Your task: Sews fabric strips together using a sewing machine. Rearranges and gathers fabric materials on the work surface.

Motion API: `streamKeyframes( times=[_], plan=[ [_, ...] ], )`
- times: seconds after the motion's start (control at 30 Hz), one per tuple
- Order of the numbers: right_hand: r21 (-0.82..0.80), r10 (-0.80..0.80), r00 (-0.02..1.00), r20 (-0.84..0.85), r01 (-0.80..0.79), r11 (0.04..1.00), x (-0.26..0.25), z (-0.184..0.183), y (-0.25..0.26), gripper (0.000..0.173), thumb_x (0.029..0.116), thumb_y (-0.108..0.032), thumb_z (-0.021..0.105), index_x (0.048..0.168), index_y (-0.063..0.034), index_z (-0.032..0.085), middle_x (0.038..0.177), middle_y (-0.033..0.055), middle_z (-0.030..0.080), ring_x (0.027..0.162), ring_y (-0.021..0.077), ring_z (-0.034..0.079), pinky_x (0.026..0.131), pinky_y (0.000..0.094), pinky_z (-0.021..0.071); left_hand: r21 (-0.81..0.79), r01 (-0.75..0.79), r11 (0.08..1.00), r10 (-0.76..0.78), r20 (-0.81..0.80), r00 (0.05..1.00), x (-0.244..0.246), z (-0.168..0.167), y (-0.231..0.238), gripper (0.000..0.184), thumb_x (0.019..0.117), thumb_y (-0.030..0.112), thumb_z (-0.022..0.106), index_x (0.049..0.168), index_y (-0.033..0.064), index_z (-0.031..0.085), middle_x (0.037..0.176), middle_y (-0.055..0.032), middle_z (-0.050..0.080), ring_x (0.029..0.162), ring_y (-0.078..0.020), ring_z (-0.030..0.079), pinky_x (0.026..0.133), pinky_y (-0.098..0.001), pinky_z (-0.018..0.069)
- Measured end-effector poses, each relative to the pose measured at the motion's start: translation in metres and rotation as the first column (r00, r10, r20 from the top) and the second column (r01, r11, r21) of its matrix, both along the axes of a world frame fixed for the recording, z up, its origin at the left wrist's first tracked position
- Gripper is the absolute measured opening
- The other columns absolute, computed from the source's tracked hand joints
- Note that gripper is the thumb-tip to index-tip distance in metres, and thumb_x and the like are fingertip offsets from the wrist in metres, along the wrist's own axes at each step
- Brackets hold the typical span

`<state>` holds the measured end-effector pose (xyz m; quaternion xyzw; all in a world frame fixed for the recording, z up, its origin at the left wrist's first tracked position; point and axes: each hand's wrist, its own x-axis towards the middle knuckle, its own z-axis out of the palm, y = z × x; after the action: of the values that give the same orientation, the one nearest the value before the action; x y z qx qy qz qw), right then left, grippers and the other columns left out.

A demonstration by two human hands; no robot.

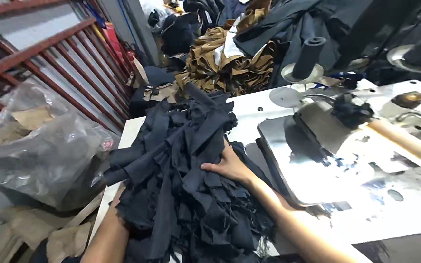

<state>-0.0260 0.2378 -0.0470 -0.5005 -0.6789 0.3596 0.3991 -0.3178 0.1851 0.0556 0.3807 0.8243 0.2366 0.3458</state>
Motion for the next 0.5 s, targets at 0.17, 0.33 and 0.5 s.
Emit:
streamKeyframes(
  times=[0.17, 0.33, 0.5],
  plan=[
    [-0.03, -0.047, 0.977, -0.208, 0.042, 0.999, 0.006, 0.007, -0.028, 0.12, 0.0672, -0.049, 0.092, 0.157, -0.0062, 0.024, 0.146, 0.0144, 0.054, 0.136, 0.0208, 0.052, 0.118, 0.0483, 0.0383, 0.493, -0.004, 0.87, -0.075, 0.141, 0.987, -0.068, -0.01, -0.021, 0.04, 0.1118, 0.008, 0.028, 0.143, -0.0134, 0.042, 0.144, -0.0236, 0.053, 0.128, -0.0173, 0.055, 0.107, -0.0262, 0.0441],
    [-0.112, -0.188, 0.869, -0.459, 0.153, 0.982, 0.023, 0.018, -0.034, 0.096, 0.0958, -0.046, 0.067, 0.163, -0.0117, 0.008, 0.153, 0.0202, 0.046, 0.132, 0.0283, 0.055, 0.106, 0.0498, 0.0482, 0.444, -0.119, 0.888, 0.009, 0.242, 0.97, -0.039, 0.005, -0.026, 0.04, 0.112, 0.015, 0.026, 0.14, -0.008, 0.044, 0.13, -0.0134, 0.057, 0.111, -0.0084, 0.058, 0.097, -0.0252, 0.0471],
    [0.067, -0.242, 0.943, -0.227, 0.263, 0.962, 0.017, 0.04, -0.032, 0.119, 0.0788, -0.039, 0.088, 0.163, -0.007, 0.011, 0.16, 0.0265, 0.032, 0.137, 0.0393, 0.049, 0.104, 0.0592, 0.0479, 0.347, 0.18, 0.92, -0.246, 0.158, 0.956, -0.029, 0.028, -0.02, 0.034, 0.1097, 0.0, 0.029, 0.138, -0.0104, 0.044, 0.125, -0.0126, 0.06, 0.107, 0.0004, 0.057, 0.094, -0.0118, 0.044]
  ],
)
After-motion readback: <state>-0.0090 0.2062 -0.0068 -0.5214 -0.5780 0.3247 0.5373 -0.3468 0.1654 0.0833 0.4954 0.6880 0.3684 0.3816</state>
